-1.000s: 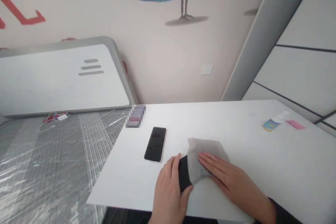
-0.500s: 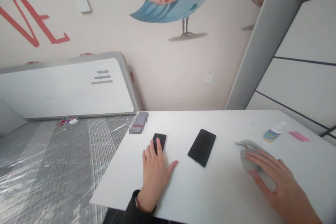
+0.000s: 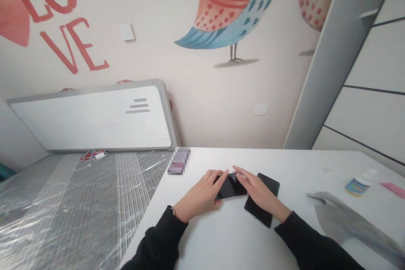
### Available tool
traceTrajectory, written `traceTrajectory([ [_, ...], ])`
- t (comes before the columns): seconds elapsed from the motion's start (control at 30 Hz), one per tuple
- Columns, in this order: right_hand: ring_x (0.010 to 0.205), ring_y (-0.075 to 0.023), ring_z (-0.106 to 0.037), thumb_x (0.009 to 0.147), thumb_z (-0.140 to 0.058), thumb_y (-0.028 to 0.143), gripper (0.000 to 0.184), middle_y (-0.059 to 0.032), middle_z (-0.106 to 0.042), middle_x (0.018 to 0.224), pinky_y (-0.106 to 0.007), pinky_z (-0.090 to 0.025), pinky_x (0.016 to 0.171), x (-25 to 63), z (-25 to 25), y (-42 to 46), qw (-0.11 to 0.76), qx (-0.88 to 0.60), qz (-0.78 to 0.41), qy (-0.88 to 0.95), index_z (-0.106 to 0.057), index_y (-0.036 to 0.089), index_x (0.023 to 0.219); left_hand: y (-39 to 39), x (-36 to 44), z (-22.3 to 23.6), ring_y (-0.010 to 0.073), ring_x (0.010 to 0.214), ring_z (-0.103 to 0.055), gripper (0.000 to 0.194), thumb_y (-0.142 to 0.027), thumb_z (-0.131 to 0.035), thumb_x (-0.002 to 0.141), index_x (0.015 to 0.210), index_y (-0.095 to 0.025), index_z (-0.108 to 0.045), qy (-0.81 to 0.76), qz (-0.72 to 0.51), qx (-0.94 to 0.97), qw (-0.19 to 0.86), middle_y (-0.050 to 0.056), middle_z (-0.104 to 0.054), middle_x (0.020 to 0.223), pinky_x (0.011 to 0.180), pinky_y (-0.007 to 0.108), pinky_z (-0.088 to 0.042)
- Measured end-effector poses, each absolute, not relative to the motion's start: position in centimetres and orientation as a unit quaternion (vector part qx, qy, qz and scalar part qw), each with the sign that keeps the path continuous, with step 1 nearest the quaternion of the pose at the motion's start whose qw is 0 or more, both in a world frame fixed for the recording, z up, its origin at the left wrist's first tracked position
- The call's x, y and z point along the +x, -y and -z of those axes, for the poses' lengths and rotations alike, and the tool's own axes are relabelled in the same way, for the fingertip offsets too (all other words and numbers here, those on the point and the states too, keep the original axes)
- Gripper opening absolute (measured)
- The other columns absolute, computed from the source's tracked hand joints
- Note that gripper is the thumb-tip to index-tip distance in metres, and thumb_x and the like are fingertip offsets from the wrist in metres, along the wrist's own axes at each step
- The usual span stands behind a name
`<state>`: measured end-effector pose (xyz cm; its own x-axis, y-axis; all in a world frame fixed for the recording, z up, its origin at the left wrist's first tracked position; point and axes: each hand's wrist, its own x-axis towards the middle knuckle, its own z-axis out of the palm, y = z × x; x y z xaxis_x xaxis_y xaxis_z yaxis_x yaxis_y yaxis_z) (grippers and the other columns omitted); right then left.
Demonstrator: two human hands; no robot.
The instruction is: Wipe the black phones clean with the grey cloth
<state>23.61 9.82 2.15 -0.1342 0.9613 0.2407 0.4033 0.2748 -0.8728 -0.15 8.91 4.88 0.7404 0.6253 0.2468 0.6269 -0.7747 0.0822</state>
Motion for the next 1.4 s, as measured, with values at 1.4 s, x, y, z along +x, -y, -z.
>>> traceTrajectory([
  [1.4, 0.109, -0.0343, -0.071, 0.083, -0.071, 0.047, 0.044, -0.0112, -0.079, 0.112, -0.048, -0.056, 0.093, 23.6, -2.1, -6.0, 0.372, -0.331, -0.629, 0.597, -0.078, 0.021, 0.118, -9.3, -1.8, -4.6, 0.0276, 0.100, -0.053, 0.071, -0.026, -0.065, 0.075, 0.144, -0.024, -0.049, 0.264, 0.180, -0.939, 0.126, 0.011, -0.059, 0.112, 0.085, 0.041, -0.047],
])
